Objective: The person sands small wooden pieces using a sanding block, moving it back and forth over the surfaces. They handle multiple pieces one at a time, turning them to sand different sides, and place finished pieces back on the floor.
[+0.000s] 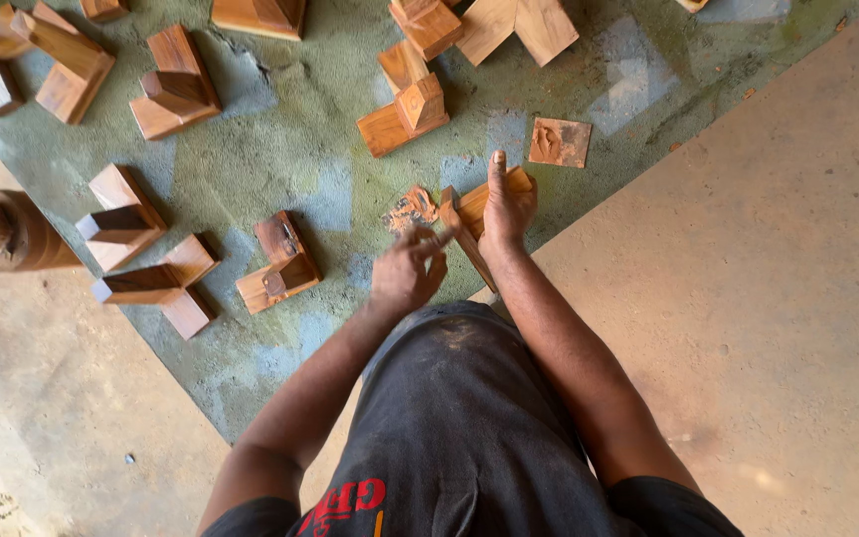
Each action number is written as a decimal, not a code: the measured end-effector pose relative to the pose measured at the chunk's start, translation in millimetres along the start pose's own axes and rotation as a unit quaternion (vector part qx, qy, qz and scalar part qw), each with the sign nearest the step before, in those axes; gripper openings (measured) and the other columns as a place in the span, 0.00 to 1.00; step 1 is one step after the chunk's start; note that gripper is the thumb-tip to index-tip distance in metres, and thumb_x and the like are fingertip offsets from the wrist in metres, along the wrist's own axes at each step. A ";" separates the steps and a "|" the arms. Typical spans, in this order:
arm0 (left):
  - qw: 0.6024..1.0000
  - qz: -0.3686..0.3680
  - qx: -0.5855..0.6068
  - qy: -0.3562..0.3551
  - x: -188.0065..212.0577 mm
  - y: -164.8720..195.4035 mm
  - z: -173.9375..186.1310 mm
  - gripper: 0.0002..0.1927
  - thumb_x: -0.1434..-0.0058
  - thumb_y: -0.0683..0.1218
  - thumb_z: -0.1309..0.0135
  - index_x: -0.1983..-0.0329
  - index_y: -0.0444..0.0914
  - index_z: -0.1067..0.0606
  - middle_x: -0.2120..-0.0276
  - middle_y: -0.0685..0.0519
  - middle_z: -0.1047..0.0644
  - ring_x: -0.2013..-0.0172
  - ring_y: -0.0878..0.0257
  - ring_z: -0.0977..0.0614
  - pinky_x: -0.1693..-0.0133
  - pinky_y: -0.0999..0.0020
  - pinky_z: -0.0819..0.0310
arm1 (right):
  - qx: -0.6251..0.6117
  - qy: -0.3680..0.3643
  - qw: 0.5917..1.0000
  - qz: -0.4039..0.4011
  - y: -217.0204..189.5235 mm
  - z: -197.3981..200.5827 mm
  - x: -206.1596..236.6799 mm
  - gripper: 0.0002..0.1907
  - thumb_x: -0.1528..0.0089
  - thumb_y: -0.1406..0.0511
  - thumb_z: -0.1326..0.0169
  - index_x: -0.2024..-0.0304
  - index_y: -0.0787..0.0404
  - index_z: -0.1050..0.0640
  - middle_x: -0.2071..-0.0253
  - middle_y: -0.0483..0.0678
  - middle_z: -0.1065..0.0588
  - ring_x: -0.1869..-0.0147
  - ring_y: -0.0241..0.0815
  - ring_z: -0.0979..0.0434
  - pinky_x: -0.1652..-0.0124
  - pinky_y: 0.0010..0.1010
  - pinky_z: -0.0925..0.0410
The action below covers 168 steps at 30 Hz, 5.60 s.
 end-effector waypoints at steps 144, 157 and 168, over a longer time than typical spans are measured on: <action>0.998 -0.013 -0.054 0.007 -6.3 15.4 26.9 0.25 0.31 0.50 0.55 0.30 0.52 0.32 0.51 0.49 0.26 0.55 0.59 0.19 0.56 0.58 0.19 | 0.026 -0.090 0.988 0.126 -28.7 10.6 49.2 0.07 0.33 0.67 0.39 0.61 0.57 0.26 0.63 0.42 0.27 0.60 0.31 0.27 0.59 0.27 0.26; 0.974 0.135 0.038 -0.177 4.1 28.1 -9.3 0.39 0.34 0.55 0.58 0.20 0.50 0.53 0.62 0.48 0.16 0.61 0.54 0.14 0.51 0.56 0.19 | -0.021 -0.084 0.991 0.105 -22.1 12.6 43.5 0.08 0.34 0.67 0.37 0.61 0.59 0.26 0.64 0.43 0.26 0.60 0.32 0.26 0.58 0.28 0.27; 0.976 0.073 0.144 -0.145 14.3 12.8 -7.3 0.35 0.34 0.54 0.52 0.23 0.48 0.44 0.57 0.49 0.16 0.64 0.57 0.13 0.55 0.59 0.16 | 0.014 -0.075 0.991 0.106 -28.1 12.8 43.3 0.09 0.34 0.65 0.38 0.60 0.57 0.27 0.64 0.41 0.27 0.60 0.30 0.28 0.58 0.27 0.28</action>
Point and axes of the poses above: each hand's wrist, its own x-axis away from the middle knuckle, its own z-axis out of the back of the hand, y = z × x, the point moved 7 cm from there along -x, towards the middle knuckle
